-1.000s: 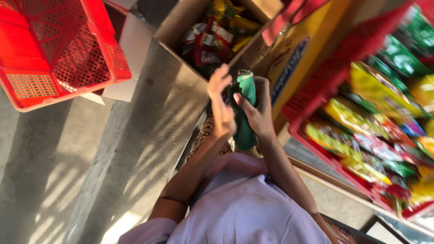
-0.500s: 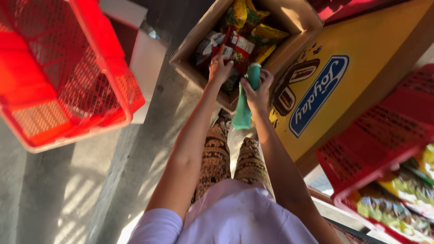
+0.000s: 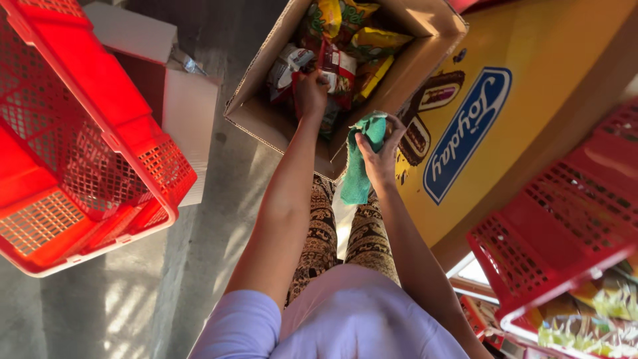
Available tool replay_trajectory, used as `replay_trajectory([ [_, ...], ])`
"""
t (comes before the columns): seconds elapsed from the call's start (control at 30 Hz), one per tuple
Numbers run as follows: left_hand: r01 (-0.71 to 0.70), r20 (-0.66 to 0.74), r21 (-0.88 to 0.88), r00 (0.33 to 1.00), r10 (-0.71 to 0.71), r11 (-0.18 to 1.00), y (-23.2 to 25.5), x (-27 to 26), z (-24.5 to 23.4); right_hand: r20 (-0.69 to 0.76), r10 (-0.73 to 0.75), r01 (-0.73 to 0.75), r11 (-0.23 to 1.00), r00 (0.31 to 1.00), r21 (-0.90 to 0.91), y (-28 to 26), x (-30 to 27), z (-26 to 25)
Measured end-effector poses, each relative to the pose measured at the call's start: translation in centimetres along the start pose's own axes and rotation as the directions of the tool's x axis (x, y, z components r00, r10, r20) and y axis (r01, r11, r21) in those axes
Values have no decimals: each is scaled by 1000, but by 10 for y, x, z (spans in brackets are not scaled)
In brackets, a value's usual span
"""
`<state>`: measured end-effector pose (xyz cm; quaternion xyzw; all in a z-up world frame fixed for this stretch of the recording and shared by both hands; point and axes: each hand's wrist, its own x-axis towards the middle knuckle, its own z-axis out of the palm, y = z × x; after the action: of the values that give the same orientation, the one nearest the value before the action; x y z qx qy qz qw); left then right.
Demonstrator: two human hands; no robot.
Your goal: The person wipes various bags of snacks with a green cloth while organizing them into a red crate and a cardboard box.
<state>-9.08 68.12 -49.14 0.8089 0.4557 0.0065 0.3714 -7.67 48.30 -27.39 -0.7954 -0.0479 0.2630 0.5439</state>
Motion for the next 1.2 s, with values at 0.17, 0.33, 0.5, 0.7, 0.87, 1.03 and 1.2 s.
replay_trajectory([
  [0.17,75,-20,-572,994,-105,817,48,-47,-62,-149,383,-339,905,912,257,-32,-3,-10],
  [0.33,278,337,-740,941,-20,613,101,-140,-165,-170,273,-175,882,947,439,-134,-29,-16],
  [0.5,200,341,-920,833,436,337,181,-215,-271,-38,-388,372,905,921,-205,-223,-88,-11],
  [0.7,206,269,-963,660,701,176,234,-254,-325,-82,-91,114,933,992,341,-279,-91,-93],
  [0.87,320,173,-942,721,671,-101,287,-289,-291,-411,-528,562,826,743,-46,-308,-176,-119],
  [1.03,415,202,-909,394,897,22,329,-323,-284,-483,-672,586,735,561,-341,-308,-227,-190],
  [1.2,591,151,-805,127,980,48,344,-355,-264,-547,-198,510,695,813,507,-265,-256,-289],
])
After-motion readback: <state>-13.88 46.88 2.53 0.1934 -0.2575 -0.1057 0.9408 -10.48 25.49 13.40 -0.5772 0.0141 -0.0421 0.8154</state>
